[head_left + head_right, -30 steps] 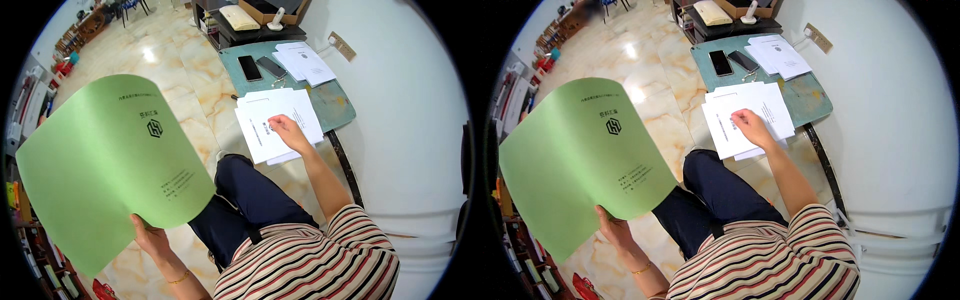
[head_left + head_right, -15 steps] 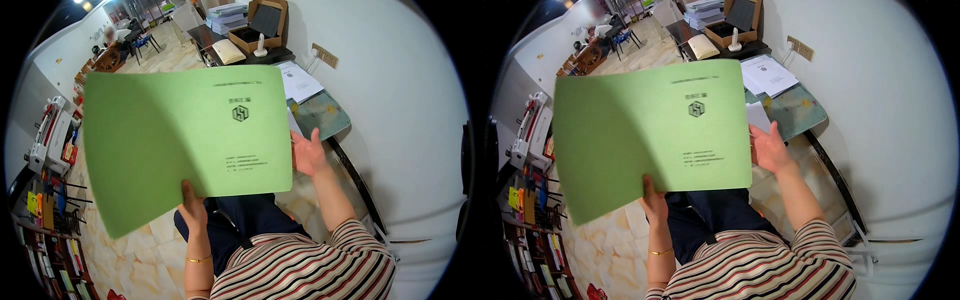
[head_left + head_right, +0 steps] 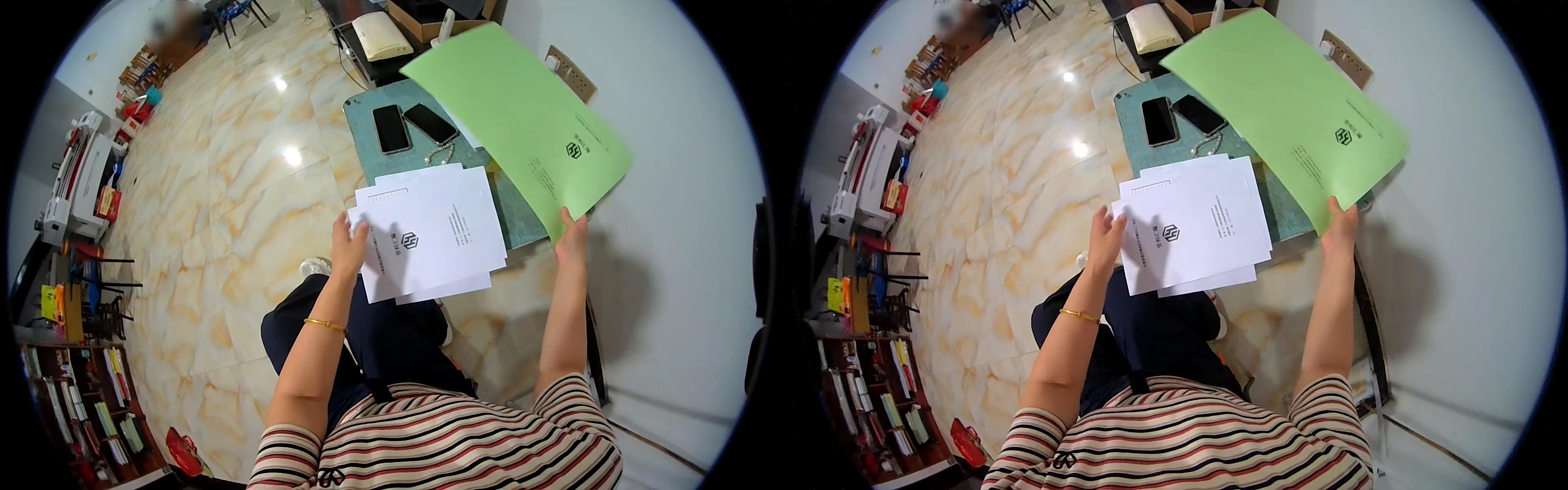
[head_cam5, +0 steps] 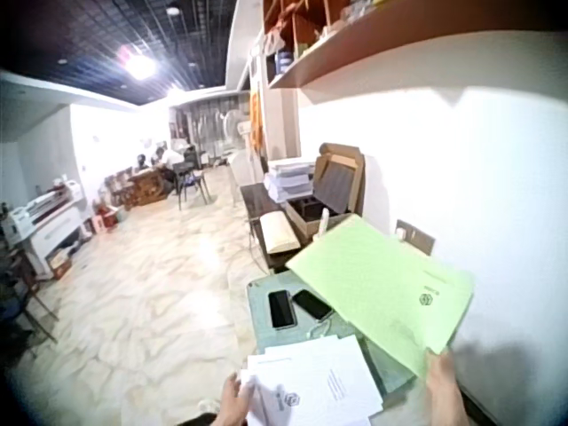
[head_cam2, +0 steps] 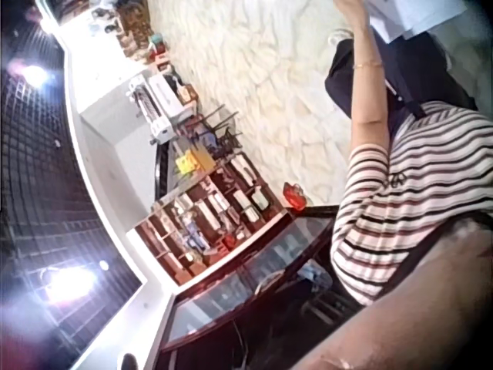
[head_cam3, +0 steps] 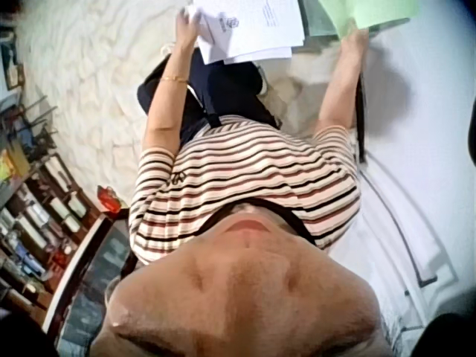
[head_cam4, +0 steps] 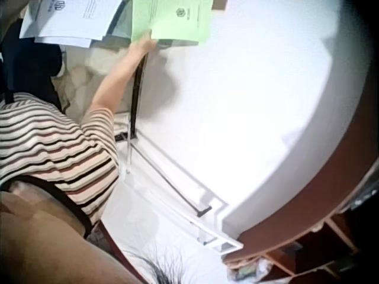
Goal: The person operates a multifunction printer to print documents onto green paper, then collects the printed sheets and places them into a green folder. The person carries the folder to a binding machine and inserts the documents for binding.
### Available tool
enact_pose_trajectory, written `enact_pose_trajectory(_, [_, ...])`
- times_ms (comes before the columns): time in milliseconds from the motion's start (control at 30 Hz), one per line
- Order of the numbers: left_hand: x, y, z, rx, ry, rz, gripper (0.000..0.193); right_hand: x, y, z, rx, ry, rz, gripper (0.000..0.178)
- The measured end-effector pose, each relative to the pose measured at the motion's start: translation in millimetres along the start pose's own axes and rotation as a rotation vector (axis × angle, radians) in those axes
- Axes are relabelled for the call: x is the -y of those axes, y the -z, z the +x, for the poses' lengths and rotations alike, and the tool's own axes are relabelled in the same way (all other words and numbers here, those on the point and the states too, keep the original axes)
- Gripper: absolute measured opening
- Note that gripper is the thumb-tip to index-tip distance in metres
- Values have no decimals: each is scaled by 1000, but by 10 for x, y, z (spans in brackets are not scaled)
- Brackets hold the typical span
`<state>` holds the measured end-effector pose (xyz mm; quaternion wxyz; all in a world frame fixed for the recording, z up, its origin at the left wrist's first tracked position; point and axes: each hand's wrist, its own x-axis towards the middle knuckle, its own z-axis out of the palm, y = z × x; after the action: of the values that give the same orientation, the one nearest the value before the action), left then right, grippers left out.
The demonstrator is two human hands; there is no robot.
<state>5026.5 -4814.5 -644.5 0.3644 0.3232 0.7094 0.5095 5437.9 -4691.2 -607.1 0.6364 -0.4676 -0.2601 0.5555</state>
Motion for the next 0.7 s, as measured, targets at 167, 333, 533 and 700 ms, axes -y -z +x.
enact_pose_trajectory(167, [463, 66, 19, 165, 251, -181, 63, -567, 355, 531, -109, -50, -124, 42])
enact_pose_trajectory(333, [276, -70, 19, 280, 364, -218, 54, -797, 547, 477, -660, 334, -1272, 51])
enact_pose_trajectory(533, [253, -8, 47, 262, 350, -332, 47, -981, -443, -198, 311, -18, -896, 59])
enact_pose_trajectory(700, [176, -117, 155, 264, 376, -302, 45, -1060, -552, 5, 355, -186, -760, 61])
